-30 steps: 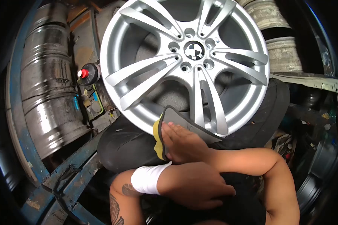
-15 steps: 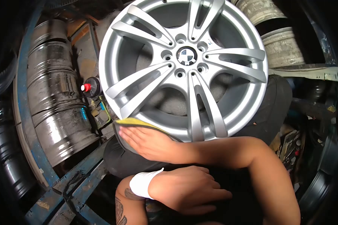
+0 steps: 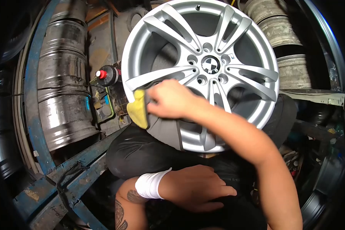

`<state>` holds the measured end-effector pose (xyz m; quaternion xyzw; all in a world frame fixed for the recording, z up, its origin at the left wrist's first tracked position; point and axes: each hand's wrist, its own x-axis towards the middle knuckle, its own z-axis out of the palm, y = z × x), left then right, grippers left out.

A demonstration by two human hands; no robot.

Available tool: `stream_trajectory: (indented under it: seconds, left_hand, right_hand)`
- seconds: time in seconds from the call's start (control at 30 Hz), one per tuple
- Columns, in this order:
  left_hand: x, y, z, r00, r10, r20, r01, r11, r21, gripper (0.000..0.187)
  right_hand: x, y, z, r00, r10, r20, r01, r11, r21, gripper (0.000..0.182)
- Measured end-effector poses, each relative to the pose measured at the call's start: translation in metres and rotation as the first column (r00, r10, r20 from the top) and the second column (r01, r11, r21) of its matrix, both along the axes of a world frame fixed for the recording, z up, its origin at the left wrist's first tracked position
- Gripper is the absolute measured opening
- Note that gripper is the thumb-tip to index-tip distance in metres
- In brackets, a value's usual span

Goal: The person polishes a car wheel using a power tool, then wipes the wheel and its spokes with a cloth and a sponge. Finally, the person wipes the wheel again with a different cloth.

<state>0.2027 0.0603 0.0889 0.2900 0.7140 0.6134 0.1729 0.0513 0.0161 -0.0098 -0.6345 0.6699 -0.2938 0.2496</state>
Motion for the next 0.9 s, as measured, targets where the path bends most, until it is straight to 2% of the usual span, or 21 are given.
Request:
stream_trajectory:
  seconds: [0.07,0.1,0.13,0.17,0.2,0.23,0.27,0.33,0.37,0.47,0.5,0.6,0.67,0.73,0.8,0.83,0.87,0.9]
  left_hand:
    - [-0.001,0.001,0.0,1.0,-0.018,0.013,0.018,1.0,0.009,0.044]
    - [0.0,0.002,-0.001,1.0,-0.028,0.008,0.027,0.999,0.018,0.044]
    - [0.002,0.004,-0.003,1.0,-0.026,0.003,0.025,0.999,0.027,0.044]
    - [0.004,0.004,-0.004,1.0,-0.012,0.002,0.012,0.999,0.036,0.044]
    - [0.005,0.004,-0.003,1.0,-0.028,0.004,0.028,0.999,0.018,0.043]
    - [0.006,0.003,0.0,0.999,-0.046,0.002,0.046,0.999,-0.001,0.043]
    - [0.006,0.004,0.001,0.998,-0.066,-0.003,0.066,0.998,-0.019,0.042]
    - [0.007,0.008,-0.002,0.998,-0.013,-0.063,0.014,1.0,0.003,0.037]
    - [0.005,0.008,-0.001,0.998,-0.02,-0.061,0.019,1.0,-0.015,0.036]
    - [0.001,0.009,0.003,0.998,0.038,-0.041,-0.039,0.999,-0.012,0.029]
    - [0.0,0.01,0.002,0.995,0.088,-0.039,-0.088,0.996,0.0,0.027]
    - [0.0,0.012,0.0,0.985,0.164,-0.05,-0.162,0.986,0.048,0.023]
    - [-0.001,0.014,-0.001,0.981,0.183,-0.071,-0.179,0.982,0.056,0.022]
    - [0.0,0.017,-0.001,0.98,0.179,-0.09,-0.176,0.983,0.044,0.021]
    - [0.002,0.018,-0.001,0.981,0.176,-0.079,-0.173,0.984,0.045,0.021]
    - [0.002,0.019,-0.002,0.982,0.176,-0.074,-0.173,0.984,0.046,0.021]
    - [0.002,0.02,-0.002,0.983,0.165,-0.081,-0.163,0.986,0.03,0.022]
    - [0.002,0.02,-0.002,0.983,0.159,-0.09,-0.158,0.987,0.012,0.023]
  right_hand:
    - [-0.039,0.012,0.002,0.988,-0.053,-0.143,0.068,0.993,0.098,0.03]
    - [-0.058,0.021,0.009,0.982,-0.007,-0.189,0.037,0.987,0.158,0.032]
    - [-0.059,0.034,0.024,0.945,-0.028,-0.325,0.071,0.99,0.122,0.031]
    - [-0.059,0.051,0.023,0.888,-0.108,-0.448,0.082,0.994,-0.076,0.028]
    - [-0.056,0.067,0.045,0.822,-0.072,-0.565,0.149,0.985,0.091,0.026]
    - [-0.061,0.085,0.021,0.826,-0.136,-0.548,0.147,0.989,-0.024,0.029]
    - [-0.065,0.094,0.016,0.815,-0.115,-0.568,0.064,0.992,-0.109,0.045]
    - [-0.066,0.104,0.002,0.849,-0.117,-0.515,0.086,0.993,-0.083,0.055]
    - [-0.062,0.101,-0.005,0.888,-0.184,-0.422,0.152,0.982,-0.11,0.055]
    - [-0.038,0.069,-0.015,0.856,-0.304,-0.419,0.268,0.953,-0.144,0.056]
    - [-0.021,0.059,-0.005,0.758,-0.271,-0.594,0.278,0.957,-0.083,0.058]
    - [0.012,0.034,-0.013,0.663,-0.266,-0.7,0.35,0.937,-0.024,0.059]
    - [0.027,0.019,-0.005,0.683,-0.32,-0.656,0.418,0.909,-0.009,0.06]
    - [0.044,0.012,-0.004,0.648,-0.31,-0.696,0.341,0.935,-0.1,0.053]
    - [0.061,-0.004,-0.002,0.802,-0.254,-0.541,0.244,0.965,-0.092,0.041]
    - [0.072,-0.017,-0.003,0.857,-0.215,-0.468,0.224,0.974,-0.039,0.025]
    - [0.085,-0.031,-0.012,0.798,-0.285,-0.531,0.263,0.957,-0.118,0.019]
    - [0.087,-0.043,-0.004,0.834,-0.216,-0.508,0.243,0.97,-0.013,0.019]
